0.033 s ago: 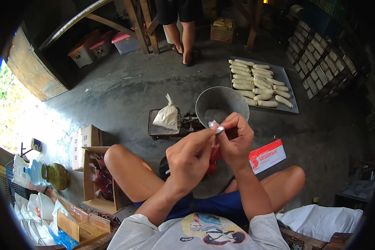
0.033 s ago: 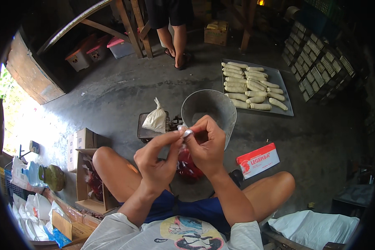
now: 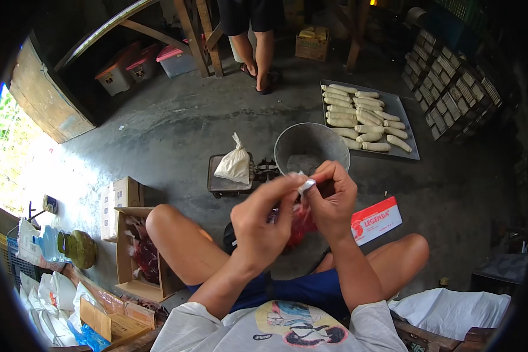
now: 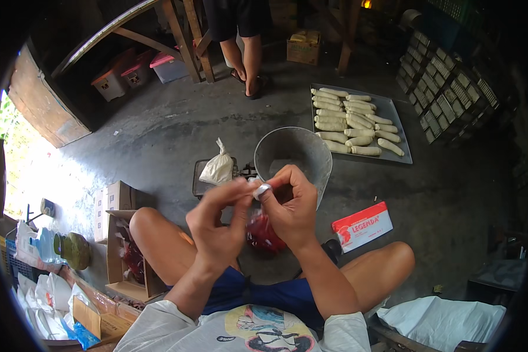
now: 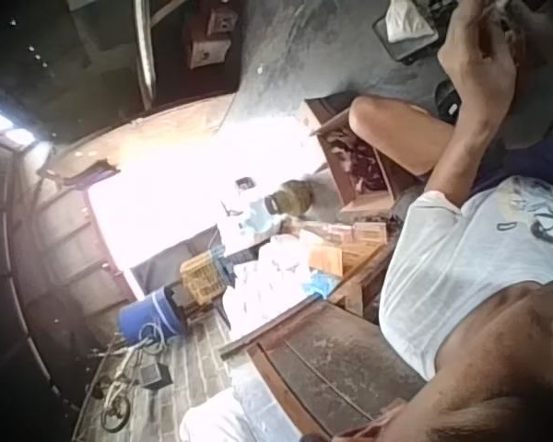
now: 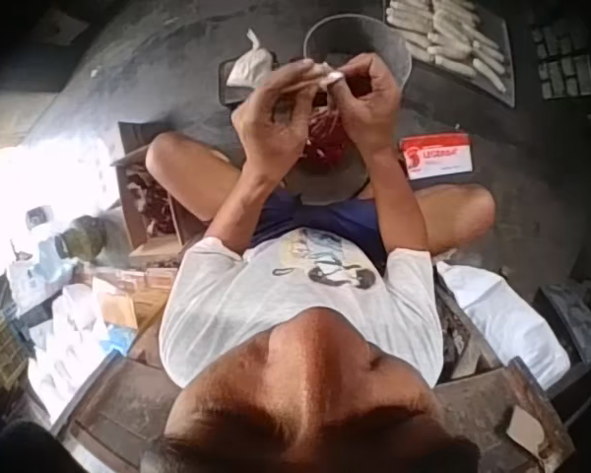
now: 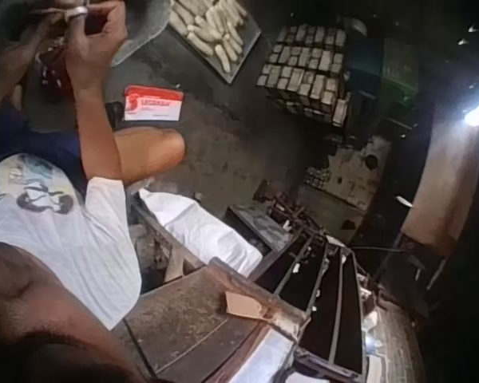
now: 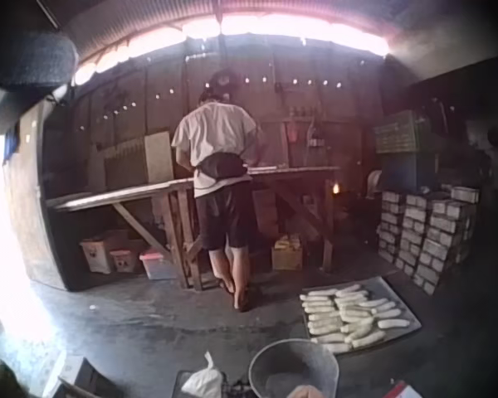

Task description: The person picks up plastic bags containing a red paste and places them into a larger clear plastic bag by hand. The person then twists the opening of the larger bag to close it.

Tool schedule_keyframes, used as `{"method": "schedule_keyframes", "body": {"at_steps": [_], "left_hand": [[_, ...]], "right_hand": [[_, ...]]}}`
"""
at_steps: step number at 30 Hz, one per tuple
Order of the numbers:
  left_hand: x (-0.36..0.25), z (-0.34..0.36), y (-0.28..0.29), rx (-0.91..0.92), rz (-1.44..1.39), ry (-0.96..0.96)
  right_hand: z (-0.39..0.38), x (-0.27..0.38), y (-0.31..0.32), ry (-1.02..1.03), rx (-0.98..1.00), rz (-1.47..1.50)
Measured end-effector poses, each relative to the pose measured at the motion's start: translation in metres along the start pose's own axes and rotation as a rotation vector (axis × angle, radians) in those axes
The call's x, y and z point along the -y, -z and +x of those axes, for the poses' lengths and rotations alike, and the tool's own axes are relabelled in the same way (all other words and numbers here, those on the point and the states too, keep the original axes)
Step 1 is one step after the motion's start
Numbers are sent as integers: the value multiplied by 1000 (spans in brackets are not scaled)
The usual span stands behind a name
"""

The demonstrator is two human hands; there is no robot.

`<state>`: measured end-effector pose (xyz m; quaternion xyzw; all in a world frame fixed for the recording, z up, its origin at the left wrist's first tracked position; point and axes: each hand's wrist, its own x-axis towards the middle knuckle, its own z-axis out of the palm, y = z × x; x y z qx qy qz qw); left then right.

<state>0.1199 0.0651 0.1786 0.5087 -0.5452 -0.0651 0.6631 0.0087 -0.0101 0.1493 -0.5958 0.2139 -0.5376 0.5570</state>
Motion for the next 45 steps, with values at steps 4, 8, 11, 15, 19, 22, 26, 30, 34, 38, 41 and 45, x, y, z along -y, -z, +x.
{"method": "schedule_keyframes", "body": {"at_steps": [4,8,11,15,19,22,26,30,34,38,41,45], "left_hand": [[18,12,12,337,-473,384],[22,12,25,317,-401,206],[29,17,36,129,-395,339],[8,21,33,280,-102,193],[14,25,39,655,435,-170],[9,5,25,732,-36,191],[23,-9,38,604,-580,595],[62,-30,44,342,-210,343],[73,-90,39,356,-307,625],[30,-50,154,15,-285,765],[-4,-27,236,-414,86,581],[40,-65,350,-112,1205,683]], "right_hand": [[2,22,11,-352,110,219],[-5,28,14,-472,338,518],[-8,21,20,-452,326,468],[-7,29,21,-391,265,272],[-3,23,13,-230,222,-7],[6,3,18,-173,123,-225],[5,-21,25,-227,60,-94],[-4,-29,4,-441,-102,183],[-26,-12,-48,-401,-3,468],[-7,2,17,-136,61,195],[8,10,68,-211,-89,193],[12,21,123,-135,-280,67]]}}
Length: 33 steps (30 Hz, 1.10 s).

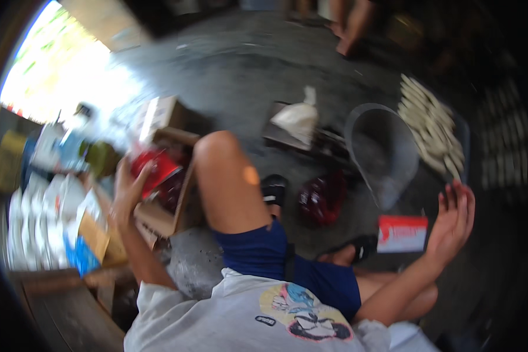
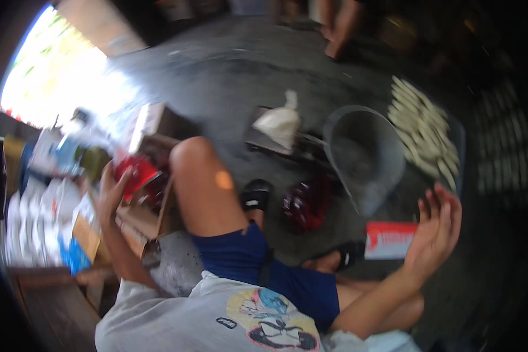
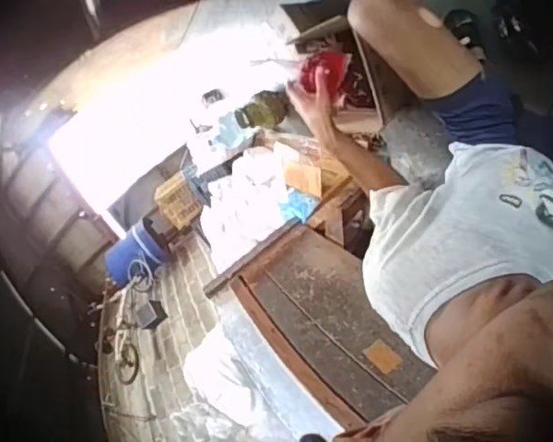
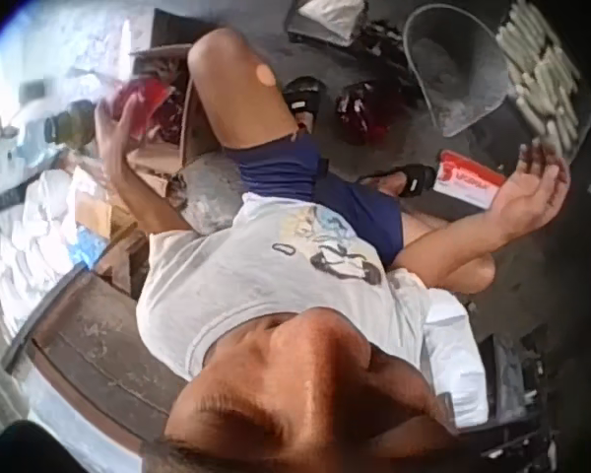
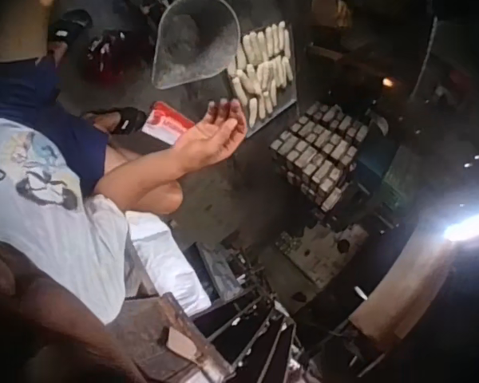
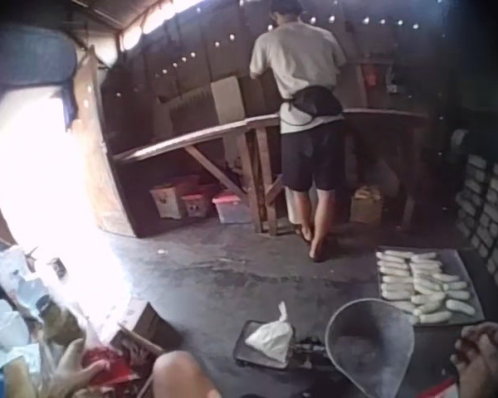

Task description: The person picks up plastic bags containing a red paste and places them into a larger clear plastic bag by hand. The person then twists the opening of the larger bag to close it.

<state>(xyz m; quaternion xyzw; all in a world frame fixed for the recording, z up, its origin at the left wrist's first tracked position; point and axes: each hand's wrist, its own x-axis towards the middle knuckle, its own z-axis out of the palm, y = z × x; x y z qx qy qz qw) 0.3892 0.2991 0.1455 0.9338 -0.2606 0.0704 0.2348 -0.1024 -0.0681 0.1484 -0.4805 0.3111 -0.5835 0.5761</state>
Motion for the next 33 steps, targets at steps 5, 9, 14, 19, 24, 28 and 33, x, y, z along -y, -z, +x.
{"method": "schedule_keyframes", "body": {"at_steps": [5,9,14,19,24,28,33], "left_hand": [[-23,-16,-23,-455,-275,60],[-131,-20,-81,-504,-421,-396],[-203,-33,-128,-224,-542,-605],[-198,-43,-167,-49,-439,-643],[-202,-38,-183,93,-580,-511],[-198,-39,-189,117,-541,-535],[-192,-41,-187,140,-529,-533]], "right_hand": [[21,-27,83,-139,-378,-950],[-28,-161,226,-938,-45,-1349],[-101,-289,218,-790,131,-1549],[-122,-303,214,-694,-55,-1709],[-122,-314,230,-691,-141,-1834],[-111,-320,227,-413,-258,-2083],[-97,-296,213,-610,-254,-1911]]}}
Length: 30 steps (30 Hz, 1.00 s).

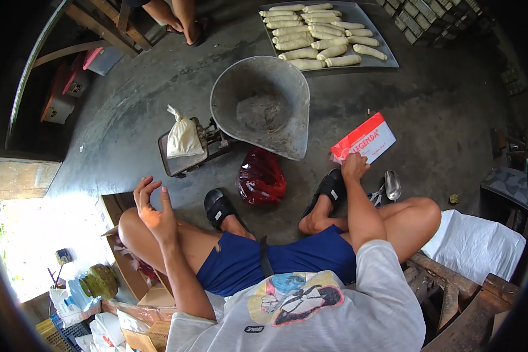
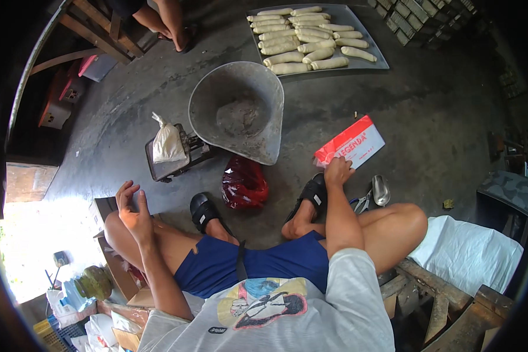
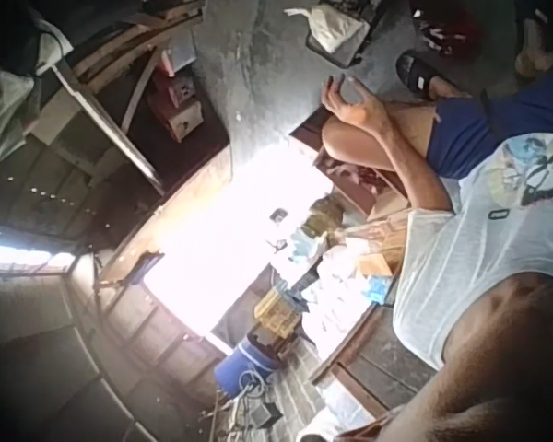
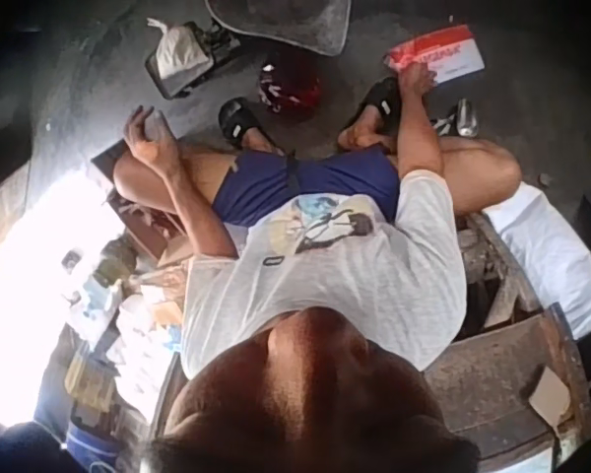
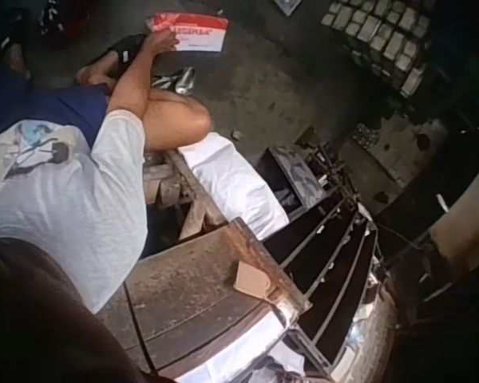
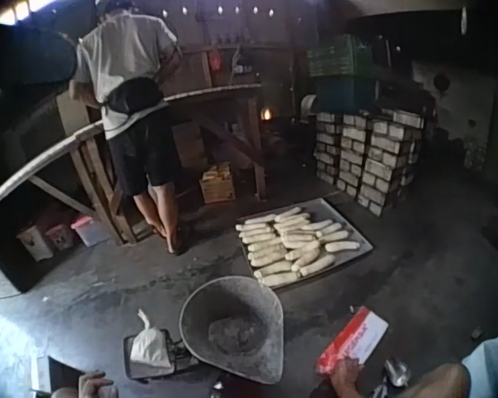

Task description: The person picks up plastic bags containing a red paste and places them into a larger clear plastic bag by hand. The person then twists the opening of the larger bag to close it.

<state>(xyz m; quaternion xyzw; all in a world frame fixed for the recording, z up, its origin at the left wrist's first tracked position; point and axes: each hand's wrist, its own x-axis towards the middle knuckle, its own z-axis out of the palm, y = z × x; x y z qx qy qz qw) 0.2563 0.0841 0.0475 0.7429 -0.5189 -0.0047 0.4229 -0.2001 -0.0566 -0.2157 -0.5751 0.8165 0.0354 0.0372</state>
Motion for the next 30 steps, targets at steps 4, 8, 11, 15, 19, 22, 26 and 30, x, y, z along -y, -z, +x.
{"method": "schedule_keyframes", "body": {"at_steps": [4,8,11,15,19,22,26,30], "left_hand": [[-26,-4,-9,22,-217,73],[-61,-24,-20,349,-615,181],[-120,-34,-45,578,-819,52],[-159,-49,-89,721,-919,-239],[-150,-42,-72,861,-929,-62],[-123,-33,-52,932,-896,193],[-98,-21,-39,912,-951,369],[-74,-18,-26,683,-890,502]], "right_hand": [[28,-31,49,-35,309,365],[21,-29,175,301,343,596],[-63,12,277,127,445,1310],[-128,43,344,521,626,1537],[-118,17,358,551,451,1432],[-122,31,349,465,591,1517],[-106,33,327,469,577,1485],[-107,53,328,416,754,1563]]}}
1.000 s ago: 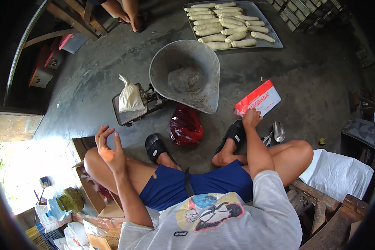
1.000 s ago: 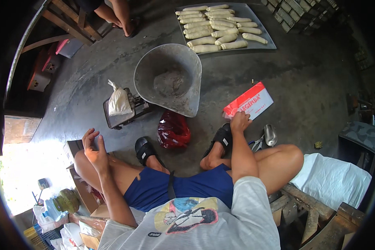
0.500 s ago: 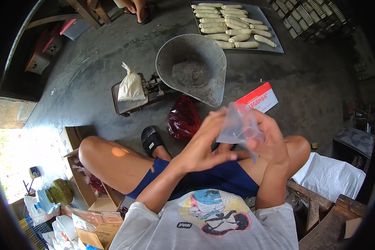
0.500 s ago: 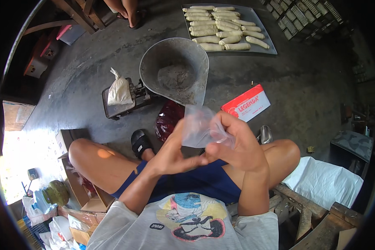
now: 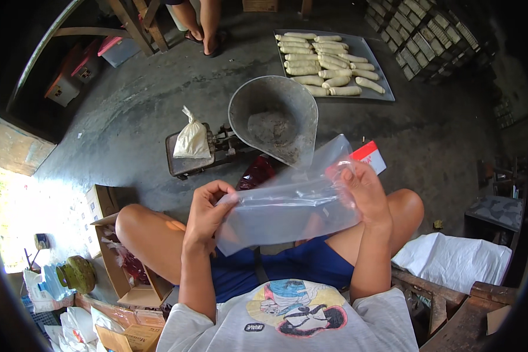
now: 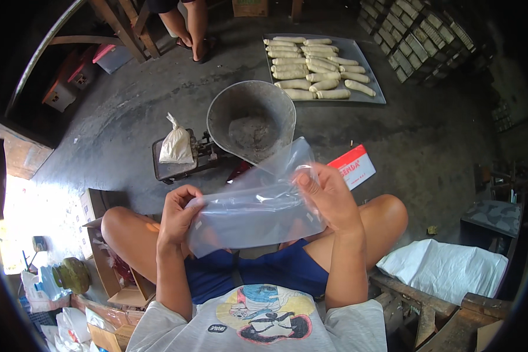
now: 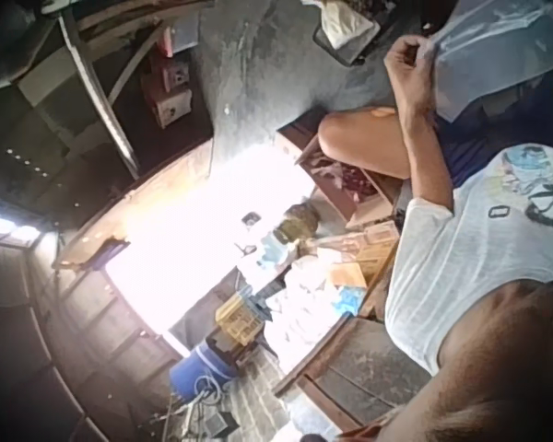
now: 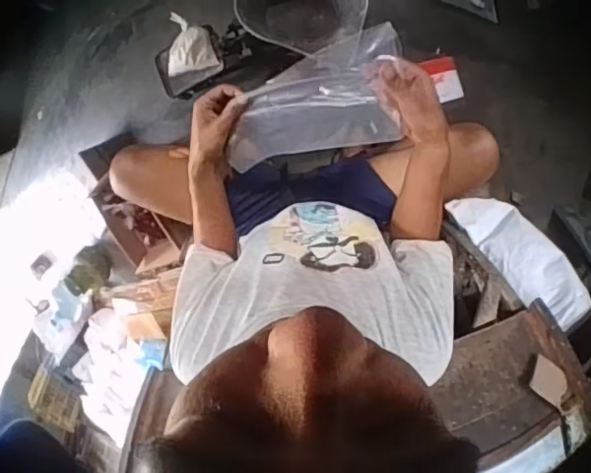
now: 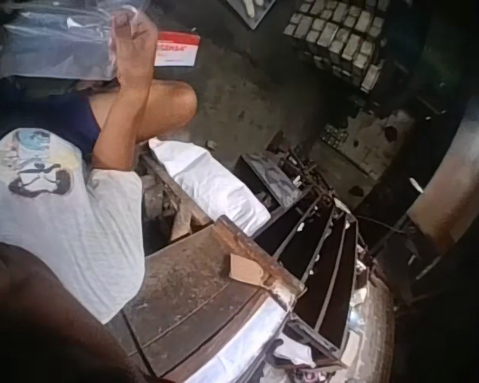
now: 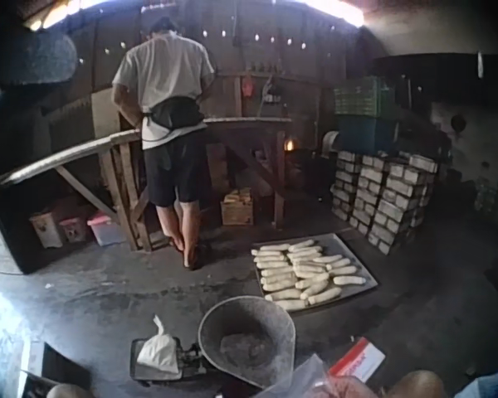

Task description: The person picks up plastic bags containing a red paste and places them into a larger clear plastic bag by hand. The person then twists the opening of the larger bag to close it.

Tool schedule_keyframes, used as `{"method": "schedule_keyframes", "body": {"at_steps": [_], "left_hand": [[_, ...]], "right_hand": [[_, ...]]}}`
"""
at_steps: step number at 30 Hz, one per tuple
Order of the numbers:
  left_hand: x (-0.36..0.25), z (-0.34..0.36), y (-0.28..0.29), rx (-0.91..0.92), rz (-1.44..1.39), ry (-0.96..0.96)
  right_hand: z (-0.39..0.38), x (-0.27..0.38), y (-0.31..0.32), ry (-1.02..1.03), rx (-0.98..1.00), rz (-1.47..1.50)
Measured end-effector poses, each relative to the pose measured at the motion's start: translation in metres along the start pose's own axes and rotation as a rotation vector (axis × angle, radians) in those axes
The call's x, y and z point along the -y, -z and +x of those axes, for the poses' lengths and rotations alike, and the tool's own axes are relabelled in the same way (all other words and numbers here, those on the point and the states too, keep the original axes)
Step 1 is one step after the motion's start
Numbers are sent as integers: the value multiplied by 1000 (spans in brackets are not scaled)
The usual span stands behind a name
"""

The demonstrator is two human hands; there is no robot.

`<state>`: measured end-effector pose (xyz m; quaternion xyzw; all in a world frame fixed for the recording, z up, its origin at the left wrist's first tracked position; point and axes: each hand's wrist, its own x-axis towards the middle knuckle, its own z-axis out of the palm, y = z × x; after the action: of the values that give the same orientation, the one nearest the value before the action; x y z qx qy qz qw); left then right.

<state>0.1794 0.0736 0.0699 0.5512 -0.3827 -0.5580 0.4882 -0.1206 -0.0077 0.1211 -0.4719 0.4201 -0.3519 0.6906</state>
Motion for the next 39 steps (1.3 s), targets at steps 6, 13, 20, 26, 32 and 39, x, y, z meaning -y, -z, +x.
{"method": "schedule_keyframes", "body": {"at_steps": [6,13,20,26,32,39], "left_hand": [[17,-1,26,-160,220,92],[-30,-28,-50,-154,29,-178],[-29,-33,-14,93,-937,60],[-11,-9,-21,-613,773,-567],[-13,0,-26,-651,635,-633],[2,5,-36,-741,317,-454]], "right_hand": [[20,-14,-6,-38,114,149],[29,-27,-97,347,-15,-358],[35,-34,-92,179,595,-191],[32,-43,-120,528,-158,-642],[47,-58,-124,733,-330,-764],[47,-80,-95,425,-406,-469]]}}
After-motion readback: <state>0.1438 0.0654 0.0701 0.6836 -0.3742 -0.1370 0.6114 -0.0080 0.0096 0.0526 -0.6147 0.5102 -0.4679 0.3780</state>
